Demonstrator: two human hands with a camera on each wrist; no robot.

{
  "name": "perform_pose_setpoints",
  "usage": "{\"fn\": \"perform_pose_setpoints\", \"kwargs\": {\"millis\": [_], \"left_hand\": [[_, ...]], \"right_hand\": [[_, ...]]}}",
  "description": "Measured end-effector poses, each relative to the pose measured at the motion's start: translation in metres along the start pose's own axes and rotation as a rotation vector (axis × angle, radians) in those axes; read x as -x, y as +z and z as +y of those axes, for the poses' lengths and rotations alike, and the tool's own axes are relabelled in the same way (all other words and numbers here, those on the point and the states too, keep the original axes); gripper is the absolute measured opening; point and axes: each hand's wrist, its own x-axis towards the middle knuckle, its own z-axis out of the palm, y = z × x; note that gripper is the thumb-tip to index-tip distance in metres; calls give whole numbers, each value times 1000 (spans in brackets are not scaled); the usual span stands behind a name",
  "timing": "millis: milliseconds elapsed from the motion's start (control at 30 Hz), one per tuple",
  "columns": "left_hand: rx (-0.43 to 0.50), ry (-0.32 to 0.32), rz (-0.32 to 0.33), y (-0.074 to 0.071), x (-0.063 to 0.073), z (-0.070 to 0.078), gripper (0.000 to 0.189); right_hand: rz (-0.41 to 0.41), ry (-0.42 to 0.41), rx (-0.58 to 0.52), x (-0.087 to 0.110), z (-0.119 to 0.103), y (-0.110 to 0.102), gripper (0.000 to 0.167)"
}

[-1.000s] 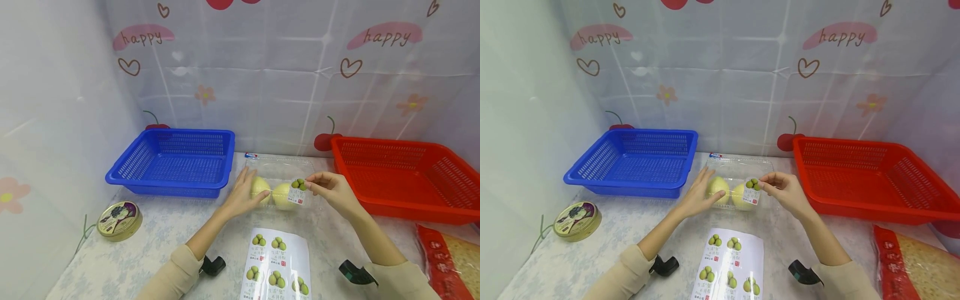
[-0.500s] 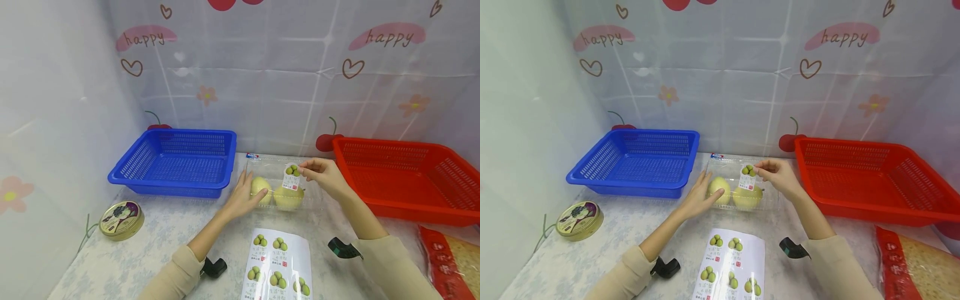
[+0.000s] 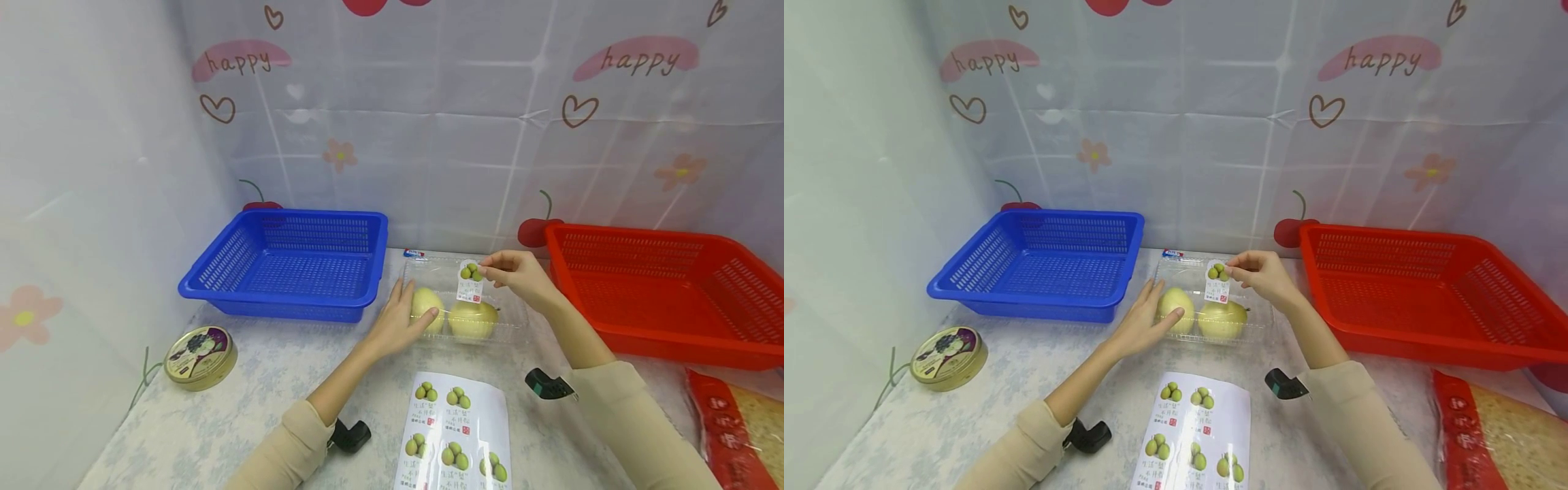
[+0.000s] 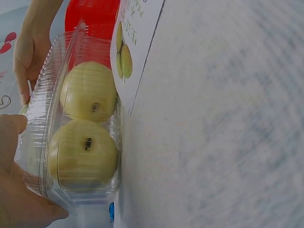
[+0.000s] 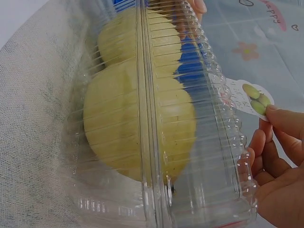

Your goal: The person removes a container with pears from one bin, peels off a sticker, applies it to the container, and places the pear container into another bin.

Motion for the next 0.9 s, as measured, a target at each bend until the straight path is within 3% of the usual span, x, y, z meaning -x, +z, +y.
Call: {"fn": "perform_pose_setpoints", "kwargs": {"millis": [400,900], "left_hand": [[6,-13,-2,0,0,0,81],[14,-10,4,1,0,-2,80]], "right_hand": [[-19,13,7,-2,3,3,28],[-9,-28,71,-3,4,10,23]]}}
